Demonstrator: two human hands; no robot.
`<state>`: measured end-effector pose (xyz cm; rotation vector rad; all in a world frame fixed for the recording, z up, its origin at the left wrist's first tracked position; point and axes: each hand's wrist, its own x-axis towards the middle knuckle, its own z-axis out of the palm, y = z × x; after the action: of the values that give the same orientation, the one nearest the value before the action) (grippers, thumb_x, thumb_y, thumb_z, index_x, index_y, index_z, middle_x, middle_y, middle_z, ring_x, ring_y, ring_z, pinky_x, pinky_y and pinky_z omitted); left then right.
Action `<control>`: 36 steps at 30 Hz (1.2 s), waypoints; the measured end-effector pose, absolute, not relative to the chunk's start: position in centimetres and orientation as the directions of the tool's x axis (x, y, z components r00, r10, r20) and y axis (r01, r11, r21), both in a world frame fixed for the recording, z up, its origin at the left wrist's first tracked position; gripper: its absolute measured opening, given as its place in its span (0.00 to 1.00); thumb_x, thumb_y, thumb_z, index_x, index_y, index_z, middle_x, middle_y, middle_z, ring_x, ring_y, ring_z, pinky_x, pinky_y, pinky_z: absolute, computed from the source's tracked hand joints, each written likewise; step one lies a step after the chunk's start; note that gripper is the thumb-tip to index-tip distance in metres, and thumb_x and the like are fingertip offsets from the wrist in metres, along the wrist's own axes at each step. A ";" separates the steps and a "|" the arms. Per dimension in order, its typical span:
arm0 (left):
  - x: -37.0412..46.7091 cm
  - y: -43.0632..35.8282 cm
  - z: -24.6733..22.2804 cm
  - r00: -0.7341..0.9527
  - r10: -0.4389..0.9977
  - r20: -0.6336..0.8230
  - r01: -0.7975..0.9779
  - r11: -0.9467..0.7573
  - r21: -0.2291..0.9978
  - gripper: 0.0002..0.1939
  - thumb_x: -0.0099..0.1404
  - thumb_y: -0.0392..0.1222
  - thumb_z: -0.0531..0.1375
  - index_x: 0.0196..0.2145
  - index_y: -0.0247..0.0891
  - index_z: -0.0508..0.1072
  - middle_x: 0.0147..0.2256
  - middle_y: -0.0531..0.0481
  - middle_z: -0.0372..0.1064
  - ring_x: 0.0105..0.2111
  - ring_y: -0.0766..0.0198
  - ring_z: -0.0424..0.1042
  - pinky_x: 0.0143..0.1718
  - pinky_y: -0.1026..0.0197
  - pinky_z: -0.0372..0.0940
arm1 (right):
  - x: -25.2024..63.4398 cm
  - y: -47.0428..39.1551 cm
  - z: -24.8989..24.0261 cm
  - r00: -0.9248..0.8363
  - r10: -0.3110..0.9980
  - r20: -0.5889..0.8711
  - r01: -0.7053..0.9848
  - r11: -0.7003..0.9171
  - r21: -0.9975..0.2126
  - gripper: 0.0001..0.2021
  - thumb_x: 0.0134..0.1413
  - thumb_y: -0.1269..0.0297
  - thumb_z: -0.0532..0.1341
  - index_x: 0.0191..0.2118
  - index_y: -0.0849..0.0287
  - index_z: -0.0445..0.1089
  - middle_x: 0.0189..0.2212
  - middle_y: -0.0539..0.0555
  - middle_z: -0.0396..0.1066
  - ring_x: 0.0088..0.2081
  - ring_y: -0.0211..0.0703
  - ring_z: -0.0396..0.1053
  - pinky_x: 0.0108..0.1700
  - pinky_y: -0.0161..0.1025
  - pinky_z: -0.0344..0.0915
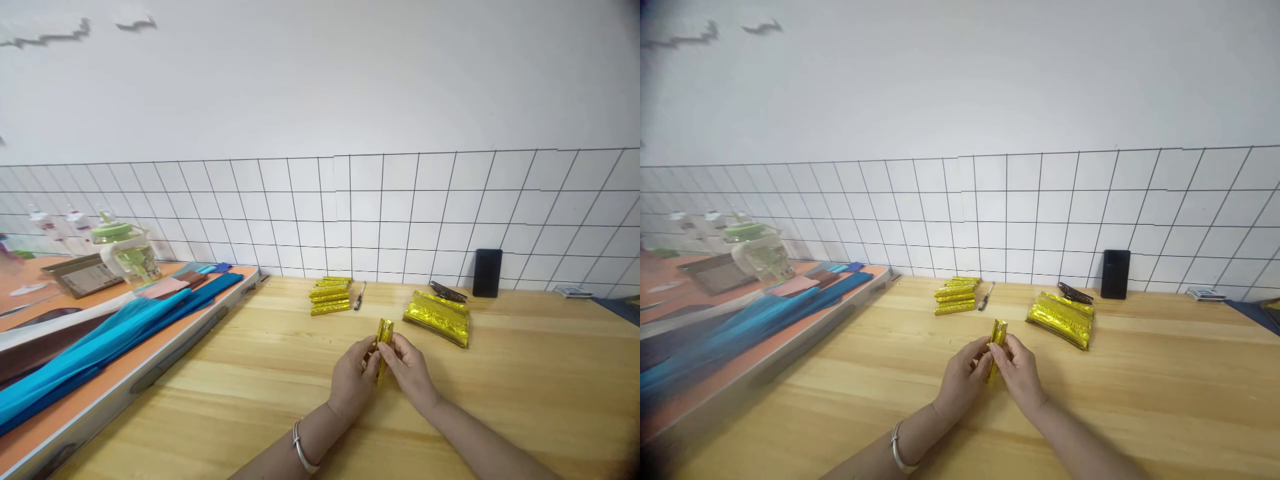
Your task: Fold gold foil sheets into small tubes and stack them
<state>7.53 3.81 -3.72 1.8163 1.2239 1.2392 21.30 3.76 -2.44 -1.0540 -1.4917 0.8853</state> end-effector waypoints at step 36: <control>7.5 3.6 -3.5 0.271 0.854 0.444 0.355 -0.518 0.778 0.17 0.69 0.41 0.48 0.52 0.42 0.67 0.39 0.49 0.71 0.39 0.63 0.68 0.43 0.63 0.62 | 22.3 3.7 -1.8 -0.120 0.924 0.363 0.739 0.327 -0.589 0.18 0.64 0.57 0.41 0.43 0.57 0.65 0.33 0.55 0.72 0.33 0.44 0.69 0.34 0.36 0.59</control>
<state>7.46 3.59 -3.55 2.0044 1.0857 1.2030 22.26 3.67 -1.78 -1.4634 -1.9093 0.3453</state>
